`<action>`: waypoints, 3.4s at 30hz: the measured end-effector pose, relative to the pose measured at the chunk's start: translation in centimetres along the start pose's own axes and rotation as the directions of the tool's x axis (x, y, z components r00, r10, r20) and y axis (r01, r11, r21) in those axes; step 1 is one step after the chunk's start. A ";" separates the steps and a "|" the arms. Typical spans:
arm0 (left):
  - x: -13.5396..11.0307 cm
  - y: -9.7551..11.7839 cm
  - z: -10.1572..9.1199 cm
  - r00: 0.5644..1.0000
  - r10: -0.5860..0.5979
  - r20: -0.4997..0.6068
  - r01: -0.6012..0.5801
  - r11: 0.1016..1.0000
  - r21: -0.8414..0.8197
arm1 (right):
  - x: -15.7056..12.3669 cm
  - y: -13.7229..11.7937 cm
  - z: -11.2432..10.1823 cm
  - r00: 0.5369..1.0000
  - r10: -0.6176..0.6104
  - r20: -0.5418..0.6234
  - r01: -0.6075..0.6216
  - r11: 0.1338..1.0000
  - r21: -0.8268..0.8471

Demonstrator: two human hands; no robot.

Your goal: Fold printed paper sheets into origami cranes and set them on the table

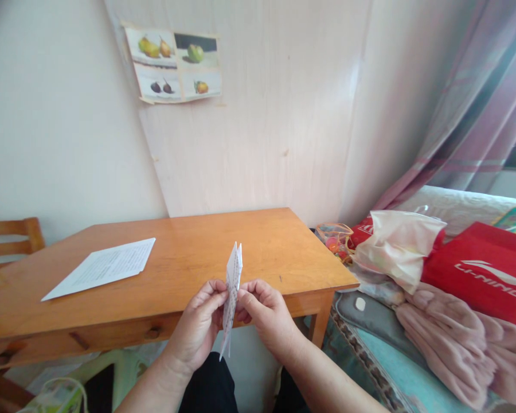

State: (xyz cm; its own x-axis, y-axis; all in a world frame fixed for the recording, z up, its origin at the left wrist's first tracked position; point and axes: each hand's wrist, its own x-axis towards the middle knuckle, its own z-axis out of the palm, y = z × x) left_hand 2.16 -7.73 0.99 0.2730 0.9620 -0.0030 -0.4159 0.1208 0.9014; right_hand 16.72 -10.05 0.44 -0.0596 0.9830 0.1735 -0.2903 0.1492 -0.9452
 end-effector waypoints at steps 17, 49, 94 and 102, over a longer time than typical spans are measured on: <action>0.1 -0.3 -0.4 0.975 -0.014 0.222 0.053 0.984 -0.170 | -0.2 0.1 -0.7 0.990 0.029 0.140 -0.057 0.979 0.196; 0.0 -1.0 -0.5 0.984 0.179 -0.003 -0.170 0.940 0.294 | -0.1 0.9 -0.8 0.996 0.033 -0.087 -0.043 0.993 -0.114; -0.4 -0.8 0.2 0.985 0.174 -0.016 -0.163 0.948 0.274 | -0.2 1.8 -0.7 0.976 -0.212 -0.045 0.177 0.901 -0.396; -0.3 -0.4 -0.3 0.995 0.091 0.049 -0.097 0.987 0.132 | -0.1 1.8 -0.7 0.973 -0.228 -0.038 0.190 0.882 -0.431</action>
State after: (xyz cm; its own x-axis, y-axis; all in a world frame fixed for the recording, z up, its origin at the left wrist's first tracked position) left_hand 2.03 -7.98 0.47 0.2762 0.9558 0.1008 -0.3227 -0.0066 0.9465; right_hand 16.87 -9.81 -1.47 0.0448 0.9263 0.3741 0.1444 0.3645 -0.9199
